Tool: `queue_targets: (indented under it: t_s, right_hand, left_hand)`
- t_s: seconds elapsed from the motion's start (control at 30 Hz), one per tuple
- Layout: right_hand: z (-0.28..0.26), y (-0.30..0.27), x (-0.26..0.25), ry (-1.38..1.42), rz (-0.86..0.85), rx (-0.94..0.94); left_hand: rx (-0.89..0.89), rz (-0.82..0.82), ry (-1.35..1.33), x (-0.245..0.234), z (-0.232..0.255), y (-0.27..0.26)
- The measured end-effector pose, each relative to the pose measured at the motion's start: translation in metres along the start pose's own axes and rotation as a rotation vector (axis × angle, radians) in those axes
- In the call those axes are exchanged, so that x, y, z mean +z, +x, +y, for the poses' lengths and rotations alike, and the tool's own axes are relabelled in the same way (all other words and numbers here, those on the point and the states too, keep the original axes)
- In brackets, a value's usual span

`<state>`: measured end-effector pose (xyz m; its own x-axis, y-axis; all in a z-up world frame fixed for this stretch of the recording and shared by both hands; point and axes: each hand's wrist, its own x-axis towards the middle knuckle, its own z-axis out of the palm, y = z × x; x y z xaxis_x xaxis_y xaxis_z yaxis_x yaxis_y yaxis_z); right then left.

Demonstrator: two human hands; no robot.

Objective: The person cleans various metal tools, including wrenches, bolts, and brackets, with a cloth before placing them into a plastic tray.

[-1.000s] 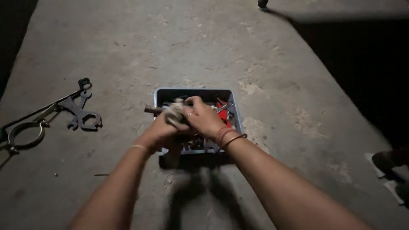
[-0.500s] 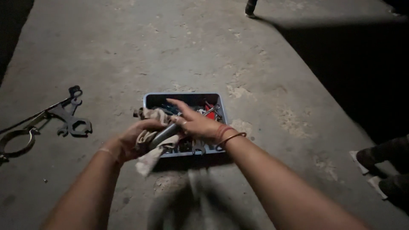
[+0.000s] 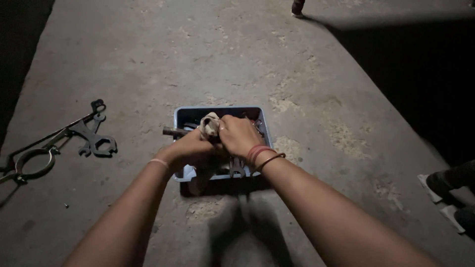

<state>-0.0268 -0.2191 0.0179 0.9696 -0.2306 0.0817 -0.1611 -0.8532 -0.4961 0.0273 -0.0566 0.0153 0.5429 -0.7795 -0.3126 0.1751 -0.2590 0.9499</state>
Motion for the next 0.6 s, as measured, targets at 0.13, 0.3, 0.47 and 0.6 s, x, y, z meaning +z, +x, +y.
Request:
queue_targets:
  t_s: [0.13,0.3,0.47,0.6]
  right_hand:
    - [-0.005,0.004,-0.006,0.084,-0.046,0.121]
    - [0.048,0.031,0.029,0.026,-0.128,0.254]
    - [0.024,0.021,0.006,0.001,-0.116,0.308]
    - [0.039,0.029,0.026,0.120,-0.052,0.109]
  left_hand:
    - [0.109,0.008,-0.052,-0.009,-0.023,0.019]
    - [0.322,0.179,0.271,0.004,-0.008,0.010]
    - [0.326,0.121,-0.008,0.002,-0.013,0.002]
    - [0.182,0.335,-0.144,0.002,-0.021,-0.004]
